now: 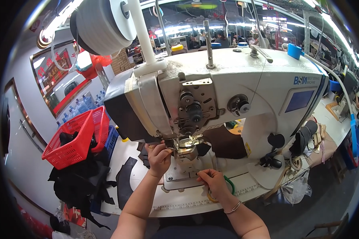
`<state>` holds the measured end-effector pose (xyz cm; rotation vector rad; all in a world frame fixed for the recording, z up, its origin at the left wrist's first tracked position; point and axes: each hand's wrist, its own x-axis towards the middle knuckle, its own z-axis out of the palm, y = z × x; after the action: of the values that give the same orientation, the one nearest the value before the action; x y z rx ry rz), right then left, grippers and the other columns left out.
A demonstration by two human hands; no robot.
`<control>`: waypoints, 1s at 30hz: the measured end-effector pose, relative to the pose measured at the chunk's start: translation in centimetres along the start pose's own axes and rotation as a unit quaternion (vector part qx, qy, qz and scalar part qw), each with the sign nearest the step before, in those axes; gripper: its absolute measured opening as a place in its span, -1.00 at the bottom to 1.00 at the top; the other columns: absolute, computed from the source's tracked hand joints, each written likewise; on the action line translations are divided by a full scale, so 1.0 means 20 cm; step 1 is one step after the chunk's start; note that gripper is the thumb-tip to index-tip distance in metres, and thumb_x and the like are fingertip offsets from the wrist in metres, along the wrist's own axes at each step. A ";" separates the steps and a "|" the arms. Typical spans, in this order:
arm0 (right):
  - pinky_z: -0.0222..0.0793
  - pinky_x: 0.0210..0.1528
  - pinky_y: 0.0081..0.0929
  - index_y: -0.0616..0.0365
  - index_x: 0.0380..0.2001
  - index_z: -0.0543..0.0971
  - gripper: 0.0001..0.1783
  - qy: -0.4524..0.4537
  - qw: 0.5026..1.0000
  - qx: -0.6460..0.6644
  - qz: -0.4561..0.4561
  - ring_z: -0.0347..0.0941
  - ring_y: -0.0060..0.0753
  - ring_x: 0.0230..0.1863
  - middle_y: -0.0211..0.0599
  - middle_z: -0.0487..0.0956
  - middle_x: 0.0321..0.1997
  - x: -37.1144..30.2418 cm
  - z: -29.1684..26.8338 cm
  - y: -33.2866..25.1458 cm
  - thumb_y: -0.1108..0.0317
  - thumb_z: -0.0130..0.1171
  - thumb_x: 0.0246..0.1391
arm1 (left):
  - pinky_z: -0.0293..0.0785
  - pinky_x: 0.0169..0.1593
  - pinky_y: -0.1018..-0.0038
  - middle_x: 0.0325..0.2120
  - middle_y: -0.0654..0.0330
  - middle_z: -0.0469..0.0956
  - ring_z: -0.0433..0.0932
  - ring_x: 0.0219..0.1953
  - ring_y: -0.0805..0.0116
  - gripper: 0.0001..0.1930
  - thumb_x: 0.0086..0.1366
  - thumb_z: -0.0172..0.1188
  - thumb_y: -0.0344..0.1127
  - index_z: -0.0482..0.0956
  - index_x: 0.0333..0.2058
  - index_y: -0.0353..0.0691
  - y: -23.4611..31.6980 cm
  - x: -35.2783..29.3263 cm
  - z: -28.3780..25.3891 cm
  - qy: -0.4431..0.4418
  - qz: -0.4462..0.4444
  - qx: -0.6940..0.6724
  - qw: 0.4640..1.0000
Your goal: Stitching shoe components together using an industrial sewing machine to form uppers.
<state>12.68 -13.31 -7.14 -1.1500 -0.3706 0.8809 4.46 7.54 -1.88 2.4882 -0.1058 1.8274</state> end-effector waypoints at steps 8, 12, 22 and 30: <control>0.17 -0.54 -0.76 0.17 -0.45 0.53 -0.85 0.001 1.000 -0.005 0.009 0.31 -0.74 -0.54 -0.43 0.54 -0.52 0.01 -0.02 0.01 0.32 0.18 0.04 | 0.16 -0.20 0.30 -0.50 0.32 0.50 0.38 -0.49 0.34 -0.80 -0.18 0.17 -0.54 0.53 -0.50 -0.09 -0.02 -0.01 0.02 0.000 0.010 -0.019 1.000; 0.16 -0.56 -0.75 0.16 -0.44 0.53 -0.83 0.044 0.998 -0.039 -0.018 0.31 -0.74 -0.56 -0.42 0.54 -0.53 0.10 -0.12 -0.06 0.27 0.15 0.06 | 0.31 -0.20 0.24 -0.45 0.20 0.53 0.47 -0.39 0.14 -0.81 -0.10 0.15 -0.54 0.54 -0.42 -0.19 -0.10 -0.03 0.07 -0.066 -0.045 0.002 0.997; 0.34 -0.51 -0.58 0.24 -0.50 0.56 -0.79 0.184 0.902 -0.330 -0.210 0.40 -0.58 -0.60 -0.35 0.57 -0.57 0.76 -0.49 -0.24 0.28 0.19 -0.08 | 0.45 -0.31 0.22 -0.44 0.11 0.57 0.54 -0.36 0.03 -0.87 0.15 0.03 -0.37 0.56 -0.38 -0.13 -0.65 0.84 -0.14 -0.007 -0.177 0.108 0.978; 0.41 -0.26 -0.25 0.05 -0.27 0.58 -0.71 0.274 0.441 -0.703 -0.485 0.51 -0.08 -0.25 -0.05 0.57 -0.25 1.26 -0.71 -0.11 0.15 0.02 0.01 | 0.34 -0.12 0.27 -0.37 0.20 0.56 0.50 -0.25 0.18 -0.82 -0.05 0.12 -0.37 0.56 -0.38 -0.10 -0.68 0.07 -0.18 -0.337 -0.113 0.092 0.930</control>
<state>38.72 -3.24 -15.12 -2.1699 -1.1451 -1.2343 2.60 21.35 0.60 2.9875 0.3273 0.8729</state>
